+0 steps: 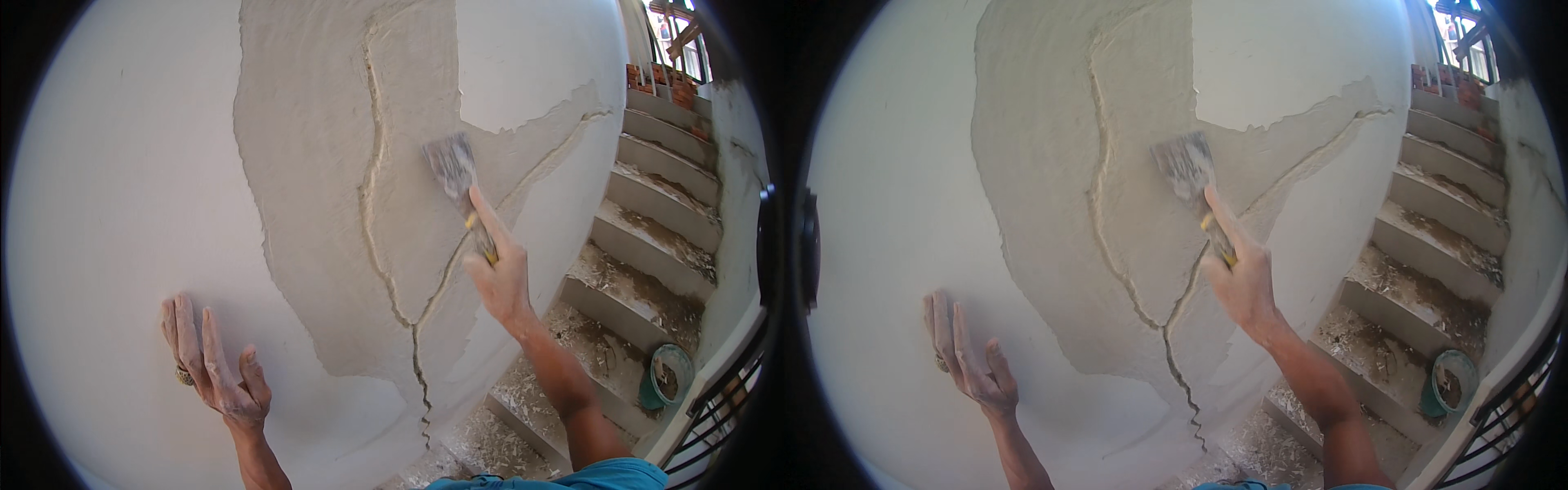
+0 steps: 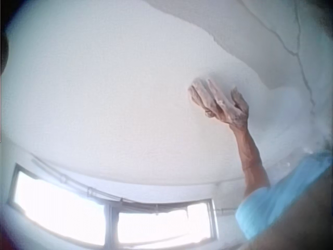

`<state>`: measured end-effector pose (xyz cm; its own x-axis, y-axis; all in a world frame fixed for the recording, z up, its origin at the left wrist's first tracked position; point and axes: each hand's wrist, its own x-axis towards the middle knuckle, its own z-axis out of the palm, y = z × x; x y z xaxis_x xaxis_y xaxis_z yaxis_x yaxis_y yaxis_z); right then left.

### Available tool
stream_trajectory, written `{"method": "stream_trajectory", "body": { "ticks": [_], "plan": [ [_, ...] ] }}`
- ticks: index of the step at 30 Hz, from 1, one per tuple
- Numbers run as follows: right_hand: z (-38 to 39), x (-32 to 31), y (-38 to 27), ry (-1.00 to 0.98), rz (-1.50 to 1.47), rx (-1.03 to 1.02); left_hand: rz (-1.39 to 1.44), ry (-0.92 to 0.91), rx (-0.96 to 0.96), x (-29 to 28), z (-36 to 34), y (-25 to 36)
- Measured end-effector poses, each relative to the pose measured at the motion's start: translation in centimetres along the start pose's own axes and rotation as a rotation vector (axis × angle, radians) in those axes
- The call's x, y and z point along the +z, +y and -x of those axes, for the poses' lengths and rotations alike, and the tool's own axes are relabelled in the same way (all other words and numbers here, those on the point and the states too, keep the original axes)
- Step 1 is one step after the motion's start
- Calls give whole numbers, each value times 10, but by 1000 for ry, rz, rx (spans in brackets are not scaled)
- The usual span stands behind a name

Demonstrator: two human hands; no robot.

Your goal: The person applies plaster to a large crack on a white wall using a putty knife and smooths the material over the damaged surface.

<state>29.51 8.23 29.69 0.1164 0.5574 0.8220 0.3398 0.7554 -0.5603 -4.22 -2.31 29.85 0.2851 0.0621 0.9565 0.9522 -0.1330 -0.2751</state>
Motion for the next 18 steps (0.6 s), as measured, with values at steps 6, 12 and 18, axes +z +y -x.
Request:
{"method": "stream_trajectory", "body": {
  "ticks": [6, 12, 18],
  "plan": [
    [-11, -8, -6, -69, -46, 135, -19, -2, 19, 0, -3, 1],
    [-4, -10, -3, -53, 46, 25, -25, -1, 21, 2, -3, 1],
    [-26, -16, -7, -64, 17, 29, -39, -5, 23, 2, -5, 3]
  ]
}}
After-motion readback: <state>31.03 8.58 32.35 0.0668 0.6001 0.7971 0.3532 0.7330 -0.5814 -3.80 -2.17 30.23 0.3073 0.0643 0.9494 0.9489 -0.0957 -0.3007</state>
